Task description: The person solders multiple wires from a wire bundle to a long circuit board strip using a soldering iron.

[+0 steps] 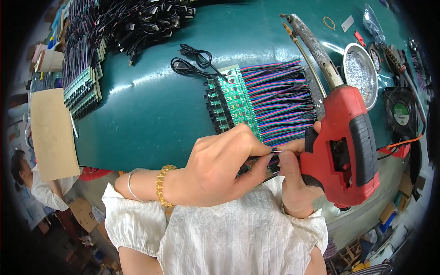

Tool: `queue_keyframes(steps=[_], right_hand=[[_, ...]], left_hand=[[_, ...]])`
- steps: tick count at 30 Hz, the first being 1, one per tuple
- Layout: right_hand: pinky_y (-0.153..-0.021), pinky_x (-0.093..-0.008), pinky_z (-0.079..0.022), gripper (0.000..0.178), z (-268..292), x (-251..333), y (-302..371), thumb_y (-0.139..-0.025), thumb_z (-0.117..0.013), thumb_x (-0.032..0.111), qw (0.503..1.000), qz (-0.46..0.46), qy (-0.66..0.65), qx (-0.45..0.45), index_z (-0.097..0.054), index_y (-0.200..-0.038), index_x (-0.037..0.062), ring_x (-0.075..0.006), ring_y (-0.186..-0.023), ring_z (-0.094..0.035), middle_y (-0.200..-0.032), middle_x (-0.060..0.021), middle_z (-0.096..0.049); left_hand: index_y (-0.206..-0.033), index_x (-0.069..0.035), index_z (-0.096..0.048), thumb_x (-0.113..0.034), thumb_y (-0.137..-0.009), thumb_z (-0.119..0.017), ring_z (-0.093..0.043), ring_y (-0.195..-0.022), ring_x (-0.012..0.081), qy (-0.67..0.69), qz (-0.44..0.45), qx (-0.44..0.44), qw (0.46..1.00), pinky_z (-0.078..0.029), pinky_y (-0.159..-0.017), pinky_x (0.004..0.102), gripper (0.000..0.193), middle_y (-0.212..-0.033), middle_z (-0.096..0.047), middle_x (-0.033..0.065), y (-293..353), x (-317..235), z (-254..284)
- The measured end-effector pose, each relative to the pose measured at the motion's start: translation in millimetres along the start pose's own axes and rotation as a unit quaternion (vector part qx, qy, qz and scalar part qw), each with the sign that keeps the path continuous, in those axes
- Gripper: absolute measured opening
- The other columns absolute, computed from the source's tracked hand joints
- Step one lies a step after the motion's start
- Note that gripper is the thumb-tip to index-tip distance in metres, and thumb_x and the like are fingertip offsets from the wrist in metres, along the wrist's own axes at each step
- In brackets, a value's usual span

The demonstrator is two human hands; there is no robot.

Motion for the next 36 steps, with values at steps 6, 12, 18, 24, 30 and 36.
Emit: queue_keyframes(steps=[6, 12, 18, 24, 30, 36], right_hand=[[-0.068, -0.024, -0.044, 0.06, -5.5, 9.0, -1.8, -0.083, -0.063, -0.002, 0.999, 0.006, 0.029, 0.044, -0.033, -0.136, -0.0071, -0.0104, -0.067, -0.054, -0.079, -0.0063, -0.063], [-0.054, -0.0235, -0.04, 0.062, 30.6, -24.0, 35.3, -0.082, -0.057, 0.003, 0.985, 0.04, 0.041, -0.164, -0.03, -0.136, -0.0083, -0.0112, -0.054, -0.046, -0.066, -0.0048, -0.054], [-0.049, -0.0247, -0.039, 0.064, 28.6, -31.6, 44.1, -0.083, -0.056, 0.028, 0.996, 0.012, -0.066, -0.066, -0.034, -0.131, -0.0062, -0.0119, -0.048, -0.045, -0.059, -0.0033, -0.05], [-0.044, -0.0261, -0.037, 0.077, 36.7, -29.5, 48.8, -0.084, -0.056, 0.059, 0.984, -0.022, -0.175, 0.022, -0.038, -0.125, -0.0036, -0.0127, -0.041, -0.043, -0.051, -0.0015, -0.045], [-0.044, -0.0274, -0.037, 0.087, 46.8, -51.9, 71.6, -0.078, -0.055, 0.071, 0.977, -0.124, -0.163, 0.059, -0.041, -0.121, -0.0034, -0.0138, -0.04, -0.043, -0.048, -0.0019, -0.045], [-0.045, -0.028, -0.037, 0.09, 59.8, -74.9, 90.5, -0.075, -0.055, 0.074, 0.965, -0.164, -0.198, 0.045, -0.042, -0.121, -0.0023, -0.0142, -0.04, -0.042, -0.049, -0.0019, -0.045]], left_hand=[[-0.083, 0.001, -0.06, 0.008, -0.066, -0.074, -0.05, -0.048, 0.0109, -0.026, 0.006, -0.023, 0.999, -0.038, -0.042, 0.0227, 0.023, -0.068, -0.061, 0.0062, 0.8, 1.1, 4.8], [-0.082, -0.003, -0.062, 0.006, -0.068, -0.07, -0.053, -0.062, 0.0102, -0.204, -0.002, -0.008, 0.979, -0.04, -0.05, 0.0226, 0.018, -0.088, -0.061, 0.0078, -28.2, 6.8, 41.7], [-0.078, -0.002, -0.06, 0.003, -0.071, -0.067, -0.047, -0.061, 0.0084, -0.174, 0.003, 0.064, 0.983, -0.037, -0.051, 0.0207, 0.011, -0.094, -0.059, 0.0042, -48.6, 59.7, 53.1], [-0.076, -0.003, -0.06, 0.002, -0.072, -0.068, -0.048, -0.063, 0.0104, -0.144, 0.034, 0.159, 0.976, -0.038, -0.052, 0.023, 0.01, -0.087, -0.059, 0.0022, -57.5, 73.1, 43.2], [-0.077, -0.003, -0.061, 0.002, -0.071, -0.068, -0.049, -0.063, 0.0121, -0.146, 0.031, 0.17, 0.974, -0.038, -0.051, 0.0243, 0.011, -0.085, -0.059, 0.002, -60.2, 75.2, 41.0], [-0.075, -0.003, -0.061, 0.003, -0.069, -0.069, -0.051, -0.064, 0.0122, -0.14, 0.03, 0.164, 0.976, -0.039, -0.051, 0.0243, 0.012, -0.085, -0.059, 0.002, -60.3, 75.8, 39.7]])
Point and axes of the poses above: each hand's wrist, its own y-axis away from the middle knuckle, its own z-axis out of the back of the hand, x = y × z, the point moved 8 cm from there along -y, towards the middle knuckle
